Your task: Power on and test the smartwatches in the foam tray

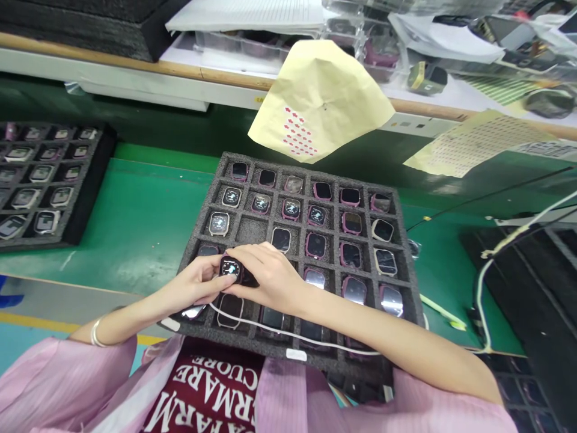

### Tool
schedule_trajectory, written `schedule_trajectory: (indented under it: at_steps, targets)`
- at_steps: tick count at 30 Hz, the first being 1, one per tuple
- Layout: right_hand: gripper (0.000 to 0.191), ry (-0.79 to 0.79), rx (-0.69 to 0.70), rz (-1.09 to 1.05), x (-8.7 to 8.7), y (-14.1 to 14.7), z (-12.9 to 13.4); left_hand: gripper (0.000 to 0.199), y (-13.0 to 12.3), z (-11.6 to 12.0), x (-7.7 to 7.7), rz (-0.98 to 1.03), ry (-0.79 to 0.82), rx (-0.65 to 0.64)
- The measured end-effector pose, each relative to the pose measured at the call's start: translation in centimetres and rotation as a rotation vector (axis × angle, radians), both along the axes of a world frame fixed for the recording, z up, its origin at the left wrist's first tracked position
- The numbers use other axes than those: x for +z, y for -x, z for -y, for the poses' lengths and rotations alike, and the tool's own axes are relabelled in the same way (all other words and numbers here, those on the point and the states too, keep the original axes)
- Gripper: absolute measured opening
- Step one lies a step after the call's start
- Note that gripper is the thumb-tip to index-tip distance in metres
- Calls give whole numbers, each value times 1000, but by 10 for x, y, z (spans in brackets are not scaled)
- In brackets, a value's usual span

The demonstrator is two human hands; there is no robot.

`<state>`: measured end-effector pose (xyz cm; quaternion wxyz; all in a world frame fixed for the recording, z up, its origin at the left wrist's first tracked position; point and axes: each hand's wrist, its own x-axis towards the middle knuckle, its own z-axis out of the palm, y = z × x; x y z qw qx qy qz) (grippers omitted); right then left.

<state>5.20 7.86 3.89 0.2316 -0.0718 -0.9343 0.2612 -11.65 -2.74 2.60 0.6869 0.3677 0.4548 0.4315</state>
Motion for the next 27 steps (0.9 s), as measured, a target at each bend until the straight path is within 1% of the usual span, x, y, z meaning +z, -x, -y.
schedule_trajectory:
  at_steps: [5,15,27]
  targets:
    - [49,17,-2,15,0,-1,0,32,0,-1,1,-15,9,-7]
    - [45,2,-28,2,1,0,4,29,0,-1,5,-61,23,-14]
    - [41,-26,-47,13,4,1,3,29,-1,1,4,-67,15,-14]
